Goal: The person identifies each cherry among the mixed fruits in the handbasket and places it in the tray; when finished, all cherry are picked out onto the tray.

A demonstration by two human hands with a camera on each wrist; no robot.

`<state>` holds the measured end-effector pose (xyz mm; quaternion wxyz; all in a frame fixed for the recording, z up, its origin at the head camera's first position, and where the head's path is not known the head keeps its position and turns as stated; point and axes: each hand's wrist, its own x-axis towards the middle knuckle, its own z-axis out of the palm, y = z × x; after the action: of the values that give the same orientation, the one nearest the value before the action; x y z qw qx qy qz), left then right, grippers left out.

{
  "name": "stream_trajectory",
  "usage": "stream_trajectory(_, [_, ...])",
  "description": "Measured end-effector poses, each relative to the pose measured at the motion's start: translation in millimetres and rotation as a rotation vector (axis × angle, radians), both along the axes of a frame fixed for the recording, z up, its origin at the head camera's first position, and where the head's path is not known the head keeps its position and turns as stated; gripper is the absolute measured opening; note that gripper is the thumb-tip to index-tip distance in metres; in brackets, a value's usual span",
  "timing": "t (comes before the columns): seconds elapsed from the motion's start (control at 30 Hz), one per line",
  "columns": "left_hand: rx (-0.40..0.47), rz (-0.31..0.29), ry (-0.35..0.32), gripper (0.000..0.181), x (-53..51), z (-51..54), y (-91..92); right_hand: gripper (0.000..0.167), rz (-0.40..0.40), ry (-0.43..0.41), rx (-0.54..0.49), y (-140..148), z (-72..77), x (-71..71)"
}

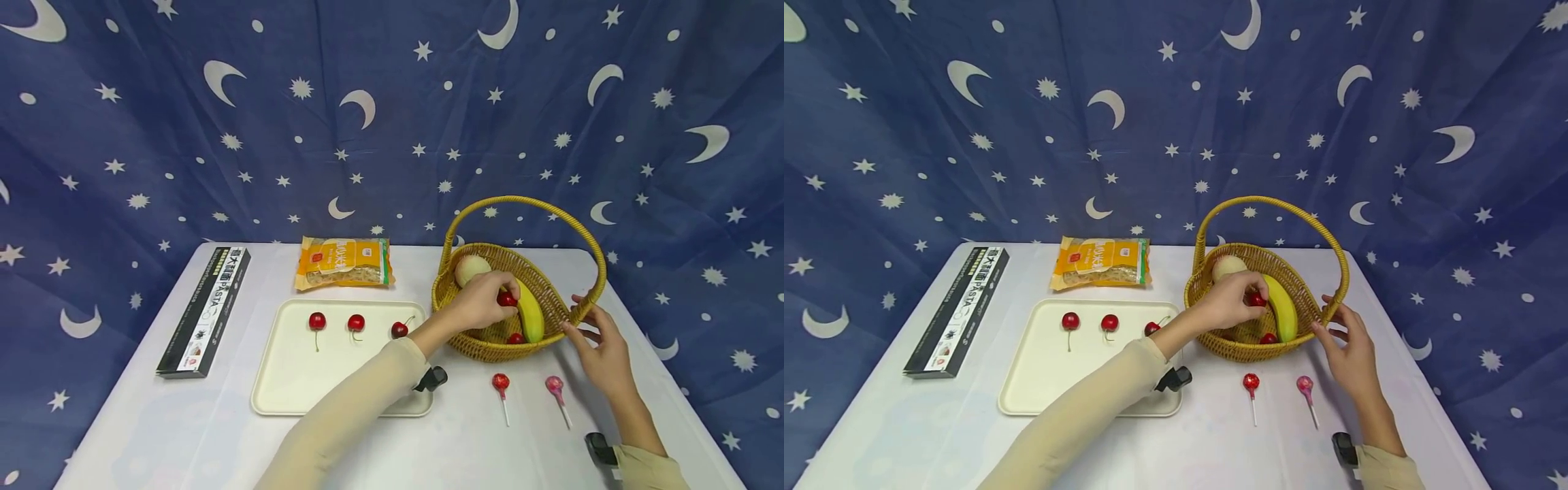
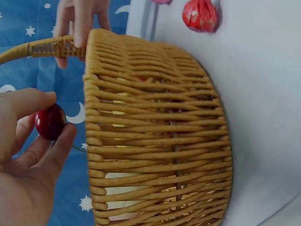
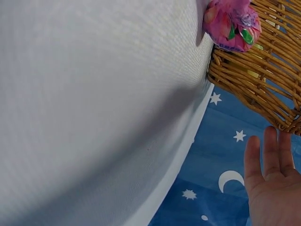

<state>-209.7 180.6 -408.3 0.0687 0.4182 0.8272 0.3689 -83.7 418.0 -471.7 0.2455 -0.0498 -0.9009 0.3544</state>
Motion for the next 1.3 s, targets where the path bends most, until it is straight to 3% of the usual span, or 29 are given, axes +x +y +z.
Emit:
stream_trajectory(0.17, [0.05, 0.009, -0.006, 0.021, 9.0, 2.7, -8.8, 0.058, -0.003, -0.003, 0.001, -1, 0.5, -0.1])
stream_trajectory(0.47, [0.108, -0.02, 0.041, 0.027, 20.0, 3.7, -24.3, 0.058, 0.0, 0.005, -0.003, -3, 1.6, 0.1])
stream_trajectory(0.9, [0.201, 0.035, 0.005, 0.024, 26.8, -0.4, -54.5, 0.058, 0.001, 0.001, -0.001, -3, 3.4, -0.7])
stream_trajectory(1.3, [0.278, 0.052, -0.025, 0.022, 32.3, -7.7, -84.4, 0.058, -0.015, -0.017, -0.003, -2, 3.0, 1.4])
